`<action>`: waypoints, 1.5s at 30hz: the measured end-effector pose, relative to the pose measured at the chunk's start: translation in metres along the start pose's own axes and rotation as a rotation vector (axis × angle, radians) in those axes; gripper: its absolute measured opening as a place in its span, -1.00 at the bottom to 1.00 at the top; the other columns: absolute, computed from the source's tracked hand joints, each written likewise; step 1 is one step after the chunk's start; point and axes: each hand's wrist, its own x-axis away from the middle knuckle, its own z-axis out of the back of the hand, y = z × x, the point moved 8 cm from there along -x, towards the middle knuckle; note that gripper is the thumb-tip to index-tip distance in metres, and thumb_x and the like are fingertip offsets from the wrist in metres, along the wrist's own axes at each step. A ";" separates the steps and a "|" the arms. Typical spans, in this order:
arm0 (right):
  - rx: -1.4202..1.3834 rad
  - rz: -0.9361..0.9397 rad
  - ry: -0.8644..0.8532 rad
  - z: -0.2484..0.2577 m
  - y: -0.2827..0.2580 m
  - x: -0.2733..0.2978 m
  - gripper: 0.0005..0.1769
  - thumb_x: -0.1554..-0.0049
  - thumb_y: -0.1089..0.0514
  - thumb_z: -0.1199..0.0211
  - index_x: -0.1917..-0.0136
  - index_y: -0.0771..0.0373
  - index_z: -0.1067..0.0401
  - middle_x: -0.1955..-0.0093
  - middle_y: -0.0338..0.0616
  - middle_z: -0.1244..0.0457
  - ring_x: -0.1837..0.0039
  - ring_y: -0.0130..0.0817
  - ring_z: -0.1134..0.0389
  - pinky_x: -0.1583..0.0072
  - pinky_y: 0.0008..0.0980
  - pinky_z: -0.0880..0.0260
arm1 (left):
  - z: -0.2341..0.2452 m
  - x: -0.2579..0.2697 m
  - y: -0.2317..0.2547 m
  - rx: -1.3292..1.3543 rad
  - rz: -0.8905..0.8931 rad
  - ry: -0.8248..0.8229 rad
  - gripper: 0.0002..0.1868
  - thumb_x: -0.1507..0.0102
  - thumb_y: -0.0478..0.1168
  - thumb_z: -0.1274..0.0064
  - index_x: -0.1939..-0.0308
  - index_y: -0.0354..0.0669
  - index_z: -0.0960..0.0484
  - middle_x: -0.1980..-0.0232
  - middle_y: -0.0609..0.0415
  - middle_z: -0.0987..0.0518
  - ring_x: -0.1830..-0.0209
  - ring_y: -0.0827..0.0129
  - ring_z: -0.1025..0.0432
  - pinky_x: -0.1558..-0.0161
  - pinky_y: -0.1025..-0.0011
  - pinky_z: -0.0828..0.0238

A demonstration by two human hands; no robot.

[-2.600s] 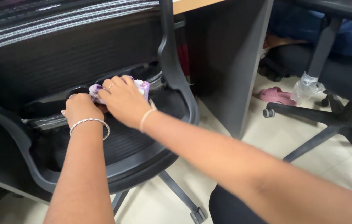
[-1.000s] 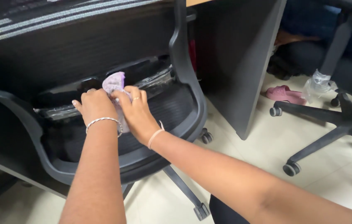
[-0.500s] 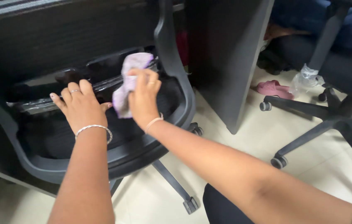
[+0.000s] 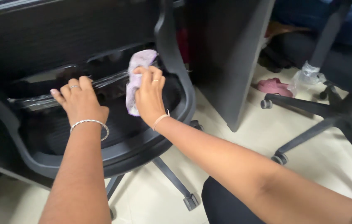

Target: Cleaning an office chair and a keyboard using a cloth.

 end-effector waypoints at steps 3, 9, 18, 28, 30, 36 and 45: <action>0.078 0.166 -0.183 -0.027 -0.033 0.008 -0.41 -0.02 0.46 -0.17 -0.30 0.11 -0.33 -0.38 0.13 -0.07 -0.31 0.20 -0.12 -0.37 -0.03 -0.20 | 0.009 0.002 -0.008 0.286 -0.020 -0.006 -0.26 0.08 -0.44 -0.23 -0.22 -0.16 -0.48 -0.16 -0.12 -0.44 -0.31 -0.11 -0.26 -0.52 -0.18 0.27; 0.335 0.676 -0.401 -0.077 -0.082 0.030 -0.53 -0.21 0.18 -0.13 -0.40 0.11 -0.33 -0.48 -0.08 -0.10 -0.42 -0.11 -0.17 -0.38 -0.07 -0.19 | 0.026 0.060 -0.078 0.743 0.063 0.331 -0.15 -0.10 -0.53 0.11 -0.53 -0.12 -0.28 -0.46 -0.18 -0.23 -0.50 -0.11 -0.20 -0.51 0.00 -0.17; 0.633 1.138 -0.428 -0.167 -0.146 0.052 -0.53 -0.24 0.09 -0.11 -0.38 0.22 -0.40 -0.57 -0.16 -0.06 -0.66 -0.30 0.05 -0.59 0.18 0.11 | -0.036 0.103 -0.128 0.090 0.294 -0.072 0.16 -0.11 -0.14 -0.34 -0.60 -0.28 0.11 -0.68 -0.11 0.13 -0.70 0.04 0.26 -0.55 -0.13 0.31; 0.093 0.733 -0.886 -0.167 -0.110 0.087 -0.43 -0.05 0.18 -0.20 -0.36 0.15 -0.46 -0.37 -0.07 -0.26 -0.38 -0.11 -0.24 -0.31 -0.05 -0.16 | -0.052 0.133 -0.151 0.246 0.385 0.104 -0.16 -0.41 -0.26 0.03 -0.66 -0.27 0.15 -0.73 -0.12 0.14 -0.73 0.02 0.23 -0.59 -0.18 0.35; -0.205 0.448 -0.733 -0.154 -0.118 0.078 -0.65 -0.15 0.25 -0.19 -0.21 0.05 -0.53 -0.30 -0.12 -0.31 -0.37 -0.13 -0.30 -0.43 -0.14 -0.27 | -0.051 0.143 -0.157 0.386 0.450 0.227 -0.23 -0.45 -0.35 0.15 -0.68 -0.24 0.15 -0.75 -0.13 0.13 -0.75 -0.02 0.24 -0.61 -0.15 0.35; -0.354 0.238 -0.992 -0.215 -0.114 0.150 -0.51 -0.17 0.29 -0.11 -0.36 0.09 -0.45 -0.39 0.06 -0.23 -0.37 0.05 -0.23 -0.35 -0.08 -0.23 | -0.065 0.167 -0.181 0.736 0.556 0.419 -0.29 -0.41 -0.39 0.15 -0.63 -0.18 0.01 -0.66 -0.18 -0.08 -0.70 -0.07 0.13 -0.61 0.09 0.16; 0.035 0.308 -1.076 -0.121 -0.113 0.145 -0.38 -0.09 0.23 -0.13 -0.43 -0.02 -0.38 -0.39 -0.02 -0.25 -0.28 -0.05 -0.30 -0.31 -0.08 -0.27 | -0.060 0.167 -0.203 0.753 0.492 0.380 -0.37 -0.41 -0.43 0.21 -0.59 -0.14 -0.17 -0.62 -0.15 -0.21 -0.63 -0.05 -0.10 -0.54 0.21 -0.04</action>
